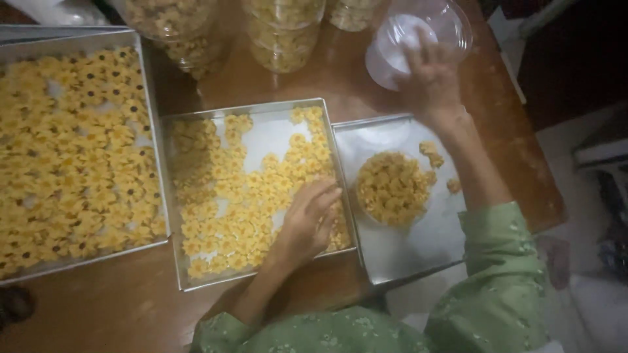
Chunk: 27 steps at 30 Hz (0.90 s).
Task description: Picking up small flower-shaped cookies from a baking tray and placing them into a round plastic container
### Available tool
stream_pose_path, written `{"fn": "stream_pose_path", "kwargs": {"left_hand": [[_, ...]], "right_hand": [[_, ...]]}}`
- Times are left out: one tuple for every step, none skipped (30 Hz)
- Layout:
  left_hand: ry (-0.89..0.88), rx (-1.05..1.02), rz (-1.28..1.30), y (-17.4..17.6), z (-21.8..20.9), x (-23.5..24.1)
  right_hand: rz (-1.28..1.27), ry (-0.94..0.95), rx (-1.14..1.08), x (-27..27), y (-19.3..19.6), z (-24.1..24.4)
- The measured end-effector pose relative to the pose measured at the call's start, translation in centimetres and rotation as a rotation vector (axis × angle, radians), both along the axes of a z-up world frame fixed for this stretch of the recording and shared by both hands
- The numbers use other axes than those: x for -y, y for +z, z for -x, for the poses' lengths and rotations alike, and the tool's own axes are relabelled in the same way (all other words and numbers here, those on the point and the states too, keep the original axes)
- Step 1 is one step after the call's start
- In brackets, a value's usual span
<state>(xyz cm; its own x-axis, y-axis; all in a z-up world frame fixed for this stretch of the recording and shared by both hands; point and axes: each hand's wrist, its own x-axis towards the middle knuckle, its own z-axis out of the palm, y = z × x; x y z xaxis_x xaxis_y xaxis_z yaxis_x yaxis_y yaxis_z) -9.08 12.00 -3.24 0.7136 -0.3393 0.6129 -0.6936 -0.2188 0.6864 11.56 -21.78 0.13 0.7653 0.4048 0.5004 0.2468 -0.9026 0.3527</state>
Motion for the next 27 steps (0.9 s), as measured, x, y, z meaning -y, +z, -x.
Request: {"fn": "stream_pose_path", "kwargs": {"left_hand": [[0.011, 0.006, 0.002, 0.1, 0.0, 0.0], [-0.004, 0.009, -0.004, 0.1, 0.1, 0.0], [-0.022, 0.011, -0.009, 0.2, 0.0, 0.0], [-0.012, 0.017, -0.007, 0.4, -0.2, -0.1], [-0.025, 0.026, -0.013, 0.5, -0.2, -0.1], [-0.037, 0.035, -0.02, 0.6, -0.2, -0.1], [-0.032, 0.033, -0.016, 0.4, -0.2, -0.1], [-0.031, 0.032, -0.037, 0.2, -0.3, -0.1], [-0.034, 0.028, -0.06, 0.1, -0.2, -0.1], [-0.034, 0.024, -0.059, 0.1, -0.3, -0.1], [-0.042, 0.041, -0.048, 0.2, -0.4, -0.1], [-0.05, 0.058, -0.037, 0.2, -0.4, 0.0], [-0.059, 0.046, -0.038, -0.3, -0.5, 0.1], [-0.022, 0.048, -0.025, -0.8, -0.5, 0.2], [0.01, 0.043, -0.016, -1.4, -0.3, 0.4], [-0.004, 0.024, -0.019, -1.7, -0.2, 0.5], [-0.02, -0.038, -0.033, -2.0, -0.2, 0.5], [-0.036, -0.099, -0.048, -2.3, -0.1, 0.5], [-0.052, -0.111, -0.056, -1.9, 0.2, 0.5], [-0.041, -0.237, -0.04, -1.5, 0.6, 0.5], [-0.029, -0.357, -0.022, -1.1, 0.7, 0.6], [-0.043, -0.363, -0.029, -0.3, 0.9, 0.8], [-0.089, -0.406, 0.062, 0.6, 1.0, 1.0], [-0.135, -0.45, 0.152, 1.4, 1.1, 1.1], [-0.137, -0.451, 0.15, 1.4, 1.0, 1.3], [-0.125, -0.455, 0.067, 1.3, 0.9, 1.4], [-0.108, -0.458, -0.016, 1.3, 0.8, 1.5]], "right_hand": [[0.002, 0.011, 0.006, 0.5, 0.4, -0.2], [-0.004, -0.072, -0.015, 1.1, 0.8, -0.5], [-0.01, -0.156, -0.038, 1.7, 1.3, -0.8], [-0.008, -0.147, -0.032, 2.2, 0.7, -1.2], [0.062, -0.148, 0.005, 2.7, -0.1, -1.3], [0.132, -0.148, 0.044, 3.4, -0.8, -1.4], [0.135, -0.143, 0.043, 3.1, -0.7, -1.8], [0.184, -0.105, 0.217, 2.9, -0.7, -2.1], [0.23, -0.071, 0.389, 2.7, -0.8, -2.2], [0.231, -0.07, 0.385, 2.3, -0.2, -2.0], [0.233, -0.057, 0.466, 2.1, 0.2, -1.7], [0.235, -0.043, 0.548, 1.9, 0.7, -1.4], [0.236, -0.051, 0.535, 1.8, 1.4, -0.1], [0.31, -0.178, 0.577, 1.7, 2.1, 1.1], [0.386, -0.309, 0.608, 1.8, 2.5, 2.6], [0.389, -0.319, 0.587, -0.1, 4.9, 6.1], [-0.338, 0.004, 0.223, -2.1, 7.4, 9.5], [-1.054, 0.333, -0.156, -4.2, 10.1, 12.8], [-1.064, 0.312, -0.158, -4.1, 10.3, 14.5], [-1.233, 0.31, -0.338, -4.1, 10.7, 16.2], [-1.392, 0.312, -0.518, -4.0, 11.3, 17.7], [-1.401, 0.297, -0.512, -3.8, 10.7, 18.7], [-1.52, 0.277, -0.683, -3.7, 10.1, 19.5], [-1.639, 0.252, -0.855, -3.6, 9.6, 20.4], [-1.641, 0.25, -0.853, -3.4, 8.5, 20.7], [-1.683, 0.192, -0.892, -3.3, 7.4, 21.0], [-1.723, 0.135, -0.934, -3.2, 6.3, 21.3]]}}
